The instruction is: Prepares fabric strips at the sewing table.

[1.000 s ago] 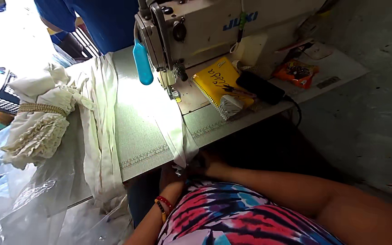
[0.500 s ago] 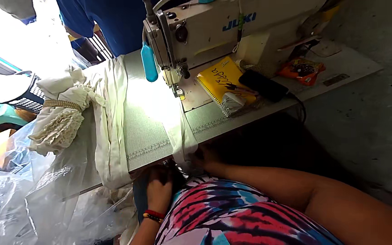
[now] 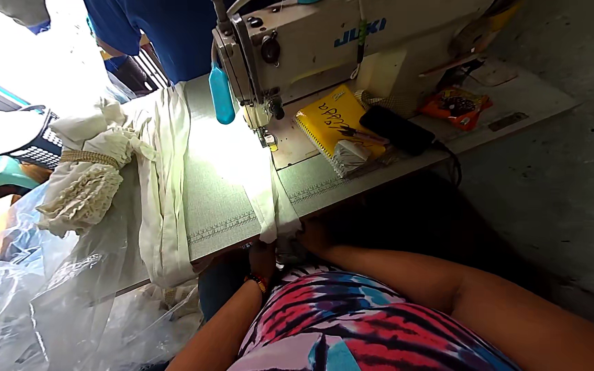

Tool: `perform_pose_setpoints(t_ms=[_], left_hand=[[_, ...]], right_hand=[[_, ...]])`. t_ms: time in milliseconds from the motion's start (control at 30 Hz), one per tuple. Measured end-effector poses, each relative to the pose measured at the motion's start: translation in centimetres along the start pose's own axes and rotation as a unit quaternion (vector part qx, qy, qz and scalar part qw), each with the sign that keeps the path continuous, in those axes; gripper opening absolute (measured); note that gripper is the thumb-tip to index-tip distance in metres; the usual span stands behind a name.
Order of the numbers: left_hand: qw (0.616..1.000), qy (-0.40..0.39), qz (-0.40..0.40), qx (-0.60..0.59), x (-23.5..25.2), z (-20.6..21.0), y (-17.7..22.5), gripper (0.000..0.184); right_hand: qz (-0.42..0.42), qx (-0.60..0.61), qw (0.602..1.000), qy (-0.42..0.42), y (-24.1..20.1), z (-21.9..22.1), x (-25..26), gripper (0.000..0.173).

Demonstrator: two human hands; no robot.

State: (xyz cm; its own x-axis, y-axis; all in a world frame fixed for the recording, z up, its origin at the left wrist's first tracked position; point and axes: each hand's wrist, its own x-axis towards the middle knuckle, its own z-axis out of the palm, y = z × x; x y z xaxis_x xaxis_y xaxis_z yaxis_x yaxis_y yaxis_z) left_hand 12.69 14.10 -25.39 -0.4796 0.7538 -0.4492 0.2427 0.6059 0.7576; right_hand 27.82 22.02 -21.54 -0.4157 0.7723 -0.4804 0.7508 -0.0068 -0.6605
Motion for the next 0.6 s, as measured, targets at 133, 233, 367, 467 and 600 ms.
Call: perform_pose_setpoints(t_ms=[133, 233, 367, 467, 600], left_hand=[[0.996, 0.010, 0.029, -0.088, -2.0, -2.5, 0.3, 0.030], [0.979, -0.009, 0.034, -0.201, -5.7, -6.1, -0.9, 0.036], [0.969, 0.013, 0.167, -0.183, -10.9, -11.3, -0.2, 0.021], [0.954, 0.008, 0.288, -0.084, -15.3, -15.1, 2.4, 0.010], [0.930, -0.017, 0.361, 0.065, -17.6, -17.4, 3.4, 0.025]], right_hand=[[-0.088, 0.194, 0.968, -0.133, 3.6, 0.5, -0.8, 0.038], [-0.103, 0.290, 0.942, -0.137, 4.4, -0.6, -2.9, 0.038], [-0.131, 0.162, 0.978, 0.001, 3.2, -1.8, -5.4, 0.041], [0.006, 0.047, 0.996, 0.073, 2.6, -3.4, -5.4, 0.049], [0.032, -0.017, 0.988, 0.147, 4.0, -3.2, -4.2, 0.047]])
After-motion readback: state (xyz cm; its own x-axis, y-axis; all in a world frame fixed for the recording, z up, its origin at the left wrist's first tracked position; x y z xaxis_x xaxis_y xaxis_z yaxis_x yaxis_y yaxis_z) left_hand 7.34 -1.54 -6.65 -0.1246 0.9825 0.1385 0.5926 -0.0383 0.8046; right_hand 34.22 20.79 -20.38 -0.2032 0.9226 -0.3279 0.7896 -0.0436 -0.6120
